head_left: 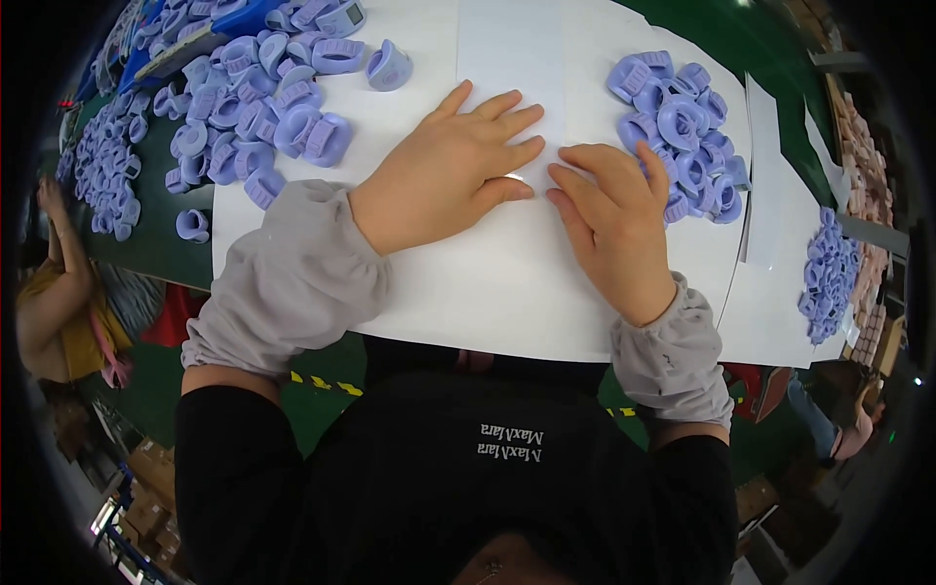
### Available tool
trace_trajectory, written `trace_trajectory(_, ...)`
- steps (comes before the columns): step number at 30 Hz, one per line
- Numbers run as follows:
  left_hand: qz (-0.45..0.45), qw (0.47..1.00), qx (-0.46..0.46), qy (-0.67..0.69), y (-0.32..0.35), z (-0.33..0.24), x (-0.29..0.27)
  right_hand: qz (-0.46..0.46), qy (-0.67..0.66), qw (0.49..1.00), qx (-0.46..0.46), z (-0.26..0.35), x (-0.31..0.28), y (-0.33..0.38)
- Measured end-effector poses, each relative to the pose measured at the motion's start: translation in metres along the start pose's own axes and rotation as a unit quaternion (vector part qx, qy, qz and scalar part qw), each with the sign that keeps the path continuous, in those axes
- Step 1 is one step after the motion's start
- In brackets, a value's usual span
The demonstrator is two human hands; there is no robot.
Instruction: Assembling small digital counters onto an adhesive strip at a manufacturing workbench.
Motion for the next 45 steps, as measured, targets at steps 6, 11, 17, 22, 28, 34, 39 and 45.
trace_trajectory(6, -0.008, 1.0, -0.024, -0.007, 0.002, -0.005, 0.001, -0.01, -0.02, 0.999, 0.028, 0.002, 0.002, -0.003)
trace_trajectory(11, -0.02, 0.999, -0.028, -0.011, 0.003, -0.005, 0.001, -0.033, 0.001, 0.999, 0.012, 0.007, 0.002, -0.005)
trace_trajectory(17, -0.032, 0.999, -0.019, -0.023, 0.003, -0.005, 0.0, -0.051, 0.026, 0.998, -0.015, 0.015, 0.0, -0.004)
trace_trajectory(22, -0.047, 0.998, -0.007, -0.033, 0.001, -0.008, 0.002, -0.049, -0.029, 0.998, 0.015, 0.01, -0.001, -0.005)
trace_trajectory(28, -0.135, 0.99, 0.009, -0.025, 0.004, 0.011, -0.018, -0.01, -0.082, 0.997, 0.002, 0.021, -0.021, -0.01)
trace_trajectory(34, -0.284, 0.907, -0.147, -0.275, 0.02, 0.04, -0.067, -0.03, -0.233, 0.97, 0.063, 0.007, -0.045, -0.022)
trace_trajectory(39, -0.263, 0.928, -0.054, -0.258, 0.003, 0.025, -0.056, -0.055, -0.41, 0.908, 0.074, -0.004, -0.033, -0.038)
trace_trajectory(45, -0.105, 0.942, -0.064, 0.313, -0.004, -0.014, -0.029, -0.044, -0.506, 0.859, 0.065, -0.006, -0.024, -0.029)
Point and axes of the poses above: each hand's wrist, its own y-axis away from the middle knuckle, its own x-axis out of the palm, z = x × y, the point moved 2 cm from there along -y, towards the middle knuckle, and after that the axes turned 4 degrees about z, right-handed, at the moved point
